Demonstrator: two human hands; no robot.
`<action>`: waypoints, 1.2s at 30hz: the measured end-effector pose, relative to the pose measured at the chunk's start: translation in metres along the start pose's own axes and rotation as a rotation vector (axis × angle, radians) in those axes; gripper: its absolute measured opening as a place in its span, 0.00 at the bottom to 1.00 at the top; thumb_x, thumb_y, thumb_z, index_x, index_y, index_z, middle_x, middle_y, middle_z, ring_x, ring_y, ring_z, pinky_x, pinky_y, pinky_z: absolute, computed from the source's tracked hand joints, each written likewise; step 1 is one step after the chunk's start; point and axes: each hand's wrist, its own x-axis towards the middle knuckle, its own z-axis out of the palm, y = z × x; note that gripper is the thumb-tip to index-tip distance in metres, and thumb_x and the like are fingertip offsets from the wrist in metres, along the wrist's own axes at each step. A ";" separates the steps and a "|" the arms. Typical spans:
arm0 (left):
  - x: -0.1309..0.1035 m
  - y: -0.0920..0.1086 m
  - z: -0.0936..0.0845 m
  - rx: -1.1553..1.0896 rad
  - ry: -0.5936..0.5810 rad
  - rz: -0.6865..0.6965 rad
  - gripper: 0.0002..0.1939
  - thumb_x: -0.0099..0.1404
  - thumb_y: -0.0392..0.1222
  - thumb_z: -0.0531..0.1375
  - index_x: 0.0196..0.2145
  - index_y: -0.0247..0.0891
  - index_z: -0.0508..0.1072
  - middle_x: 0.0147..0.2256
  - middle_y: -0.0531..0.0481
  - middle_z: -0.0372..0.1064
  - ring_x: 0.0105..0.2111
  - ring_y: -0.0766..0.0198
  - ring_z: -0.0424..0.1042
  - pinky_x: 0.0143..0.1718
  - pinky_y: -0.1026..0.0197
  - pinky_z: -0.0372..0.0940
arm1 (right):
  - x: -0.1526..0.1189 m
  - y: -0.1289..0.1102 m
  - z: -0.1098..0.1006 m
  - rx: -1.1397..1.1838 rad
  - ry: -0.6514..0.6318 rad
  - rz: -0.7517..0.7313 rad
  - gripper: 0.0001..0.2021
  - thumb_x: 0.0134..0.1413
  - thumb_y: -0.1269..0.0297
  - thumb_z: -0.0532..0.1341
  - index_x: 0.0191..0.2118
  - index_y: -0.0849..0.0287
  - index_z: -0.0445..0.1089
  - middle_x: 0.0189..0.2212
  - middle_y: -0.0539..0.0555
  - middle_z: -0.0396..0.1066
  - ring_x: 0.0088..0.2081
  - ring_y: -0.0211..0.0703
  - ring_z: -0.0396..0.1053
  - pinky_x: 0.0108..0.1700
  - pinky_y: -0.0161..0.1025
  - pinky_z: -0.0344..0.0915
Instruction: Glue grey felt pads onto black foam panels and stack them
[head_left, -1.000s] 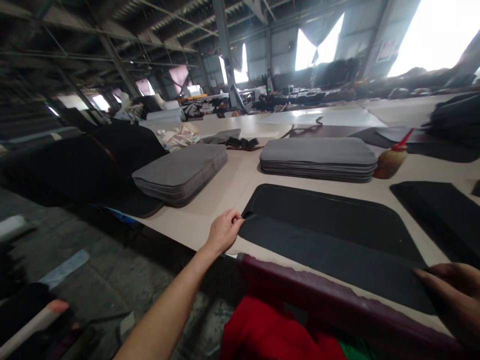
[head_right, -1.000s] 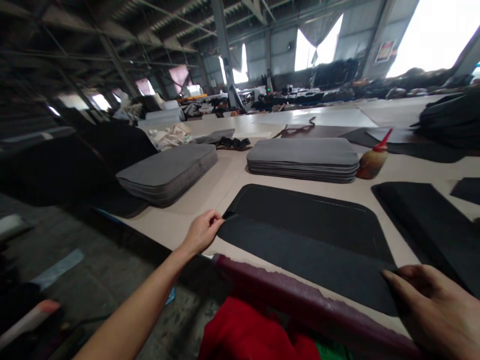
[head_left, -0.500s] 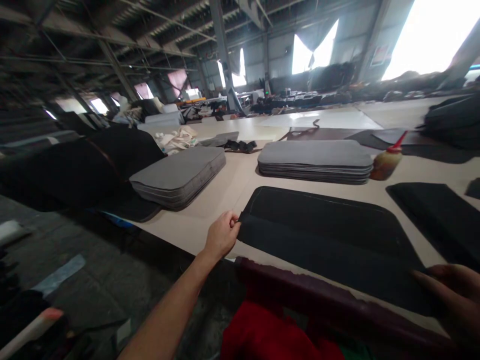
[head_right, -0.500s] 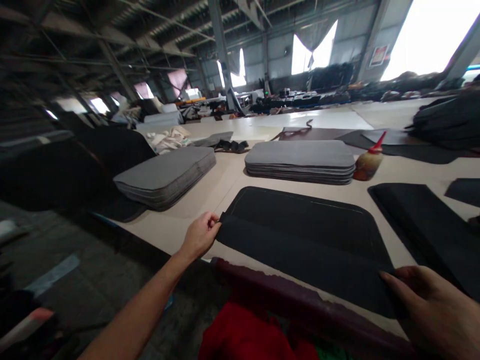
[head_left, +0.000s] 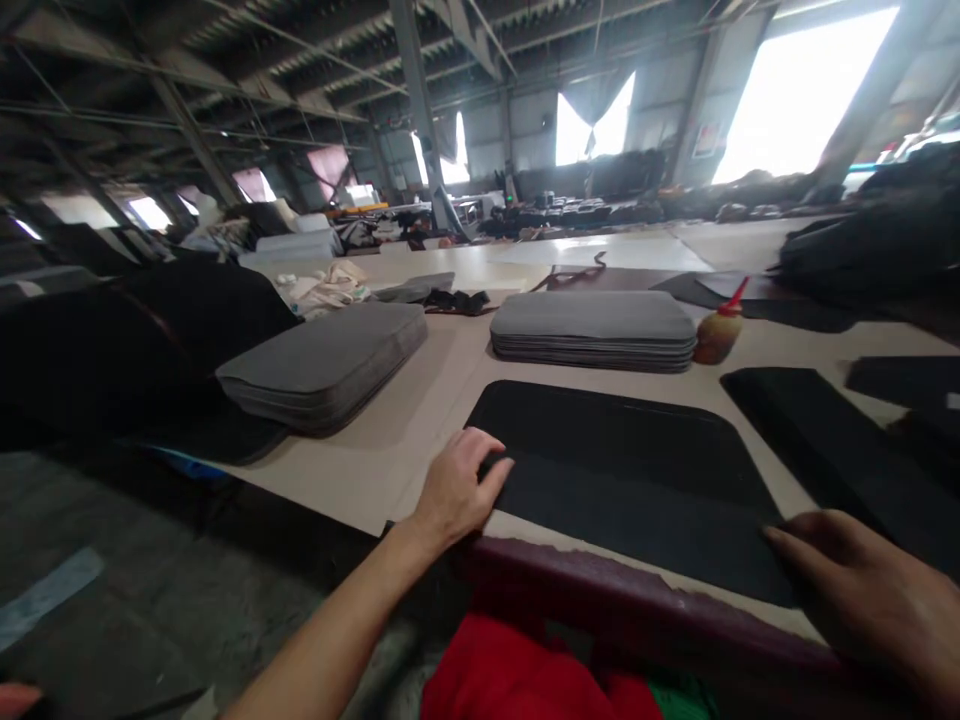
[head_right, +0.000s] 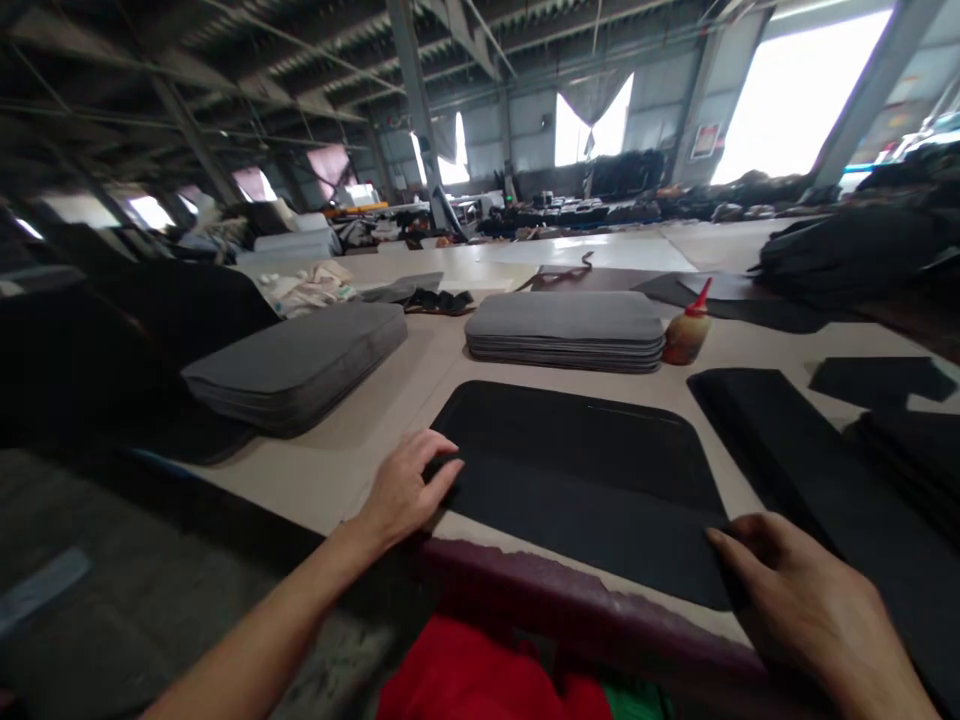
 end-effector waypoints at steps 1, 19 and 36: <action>0.002 0.013 0.003 -0.057 -0.086 0.121 0.12 0.70 0.48 0.57 0.45 0.40 0.72 0.46 0.44 0.71 0.50 0.55 0.69 0.54 0.53 0.63 | -0.004 -0.013 -0.007 0.013 -0.070 0.081 0.13 0.44 0.44 0.64 0.26 0.47 0.76 0.28 0.63 0.77 0.22 0.49 0.72 0.28 0.48 0.62; -0.011 -0.003 0.018 0.164 -0.540 0.244 0.37 0.68 0.64 0.54 0.68 0.47 0.53 0.69 0.47 0.47 0.69 0.49 0.45 0.68 0.41 0.45 | -0.019 -0.031 -0.005 0.027 -0.049 0.030 0.16 0.49 0.46 0.58 0.32 0.54 0.70 0.28 0.51 0.75 0.29 0.47 0.72 0.32 0.39 0.62; -0.024 -0.044 0.021 0.309 -0.342 0.289 0.32 0.69 0.62 0.52 0.66 0.48 0.59 0.67 0.50 0.52 0.66 0.48 0.53 0.63 0.39 0.57 | -0.080 -0.108 0.031 -0.288 -0.250 -0.658 0.33 0.66 0.47 0.55 0.66 0.66 0.59 0.67 0.62 0.53 0.68 0.57 0.49 0.68 0.57 0.50</action>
